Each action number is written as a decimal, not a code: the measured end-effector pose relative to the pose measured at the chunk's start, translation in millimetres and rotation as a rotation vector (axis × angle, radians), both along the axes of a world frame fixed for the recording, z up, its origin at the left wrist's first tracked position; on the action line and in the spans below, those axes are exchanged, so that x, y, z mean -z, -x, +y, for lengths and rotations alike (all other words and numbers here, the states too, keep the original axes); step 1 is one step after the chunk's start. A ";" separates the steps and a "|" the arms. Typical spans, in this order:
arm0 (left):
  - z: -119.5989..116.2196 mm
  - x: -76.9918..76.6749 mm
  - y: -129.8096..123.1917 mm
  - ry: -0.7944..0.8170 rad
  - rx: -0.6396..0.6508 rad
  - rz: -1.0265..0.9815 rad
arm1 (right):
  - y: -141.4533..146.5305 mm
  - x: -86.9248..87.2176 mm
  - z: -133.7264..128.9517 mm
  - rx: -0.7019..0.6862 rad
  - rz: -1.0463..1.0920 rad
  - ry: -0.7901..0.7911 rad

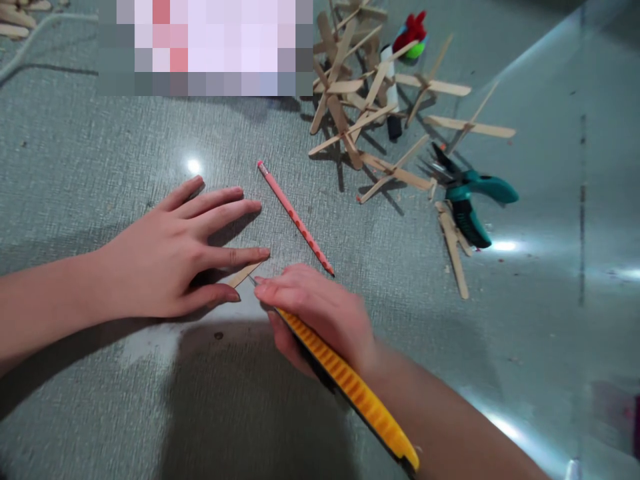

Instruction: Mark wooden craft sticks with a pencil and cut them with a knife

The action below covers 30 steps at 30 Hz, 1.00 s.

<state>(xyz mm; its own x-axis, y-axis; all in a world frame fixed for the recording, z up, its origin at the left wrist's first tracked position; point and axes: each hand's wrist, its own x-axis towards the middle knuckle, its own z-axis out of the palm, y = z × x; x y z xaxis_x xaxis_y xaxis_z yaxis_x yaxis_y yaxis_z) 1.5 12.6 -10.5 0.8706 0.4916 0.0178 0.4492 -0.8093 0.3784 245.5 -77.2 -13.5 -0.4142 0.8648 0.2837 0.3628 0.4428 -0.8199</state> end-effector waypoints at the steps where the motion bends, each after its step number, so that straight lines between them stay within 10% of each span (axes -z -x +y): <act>1: -0.4 0.6 0.2 -0.006 -0.001 -0.006 | 0.0 -0.1 0.0 0.007 0.001 -0.007; 30: 10.0 -2.1 5.5 -0.045 0.158 -0.194 | 0.9 -2.4 -0.5 0.022 0.054 0.006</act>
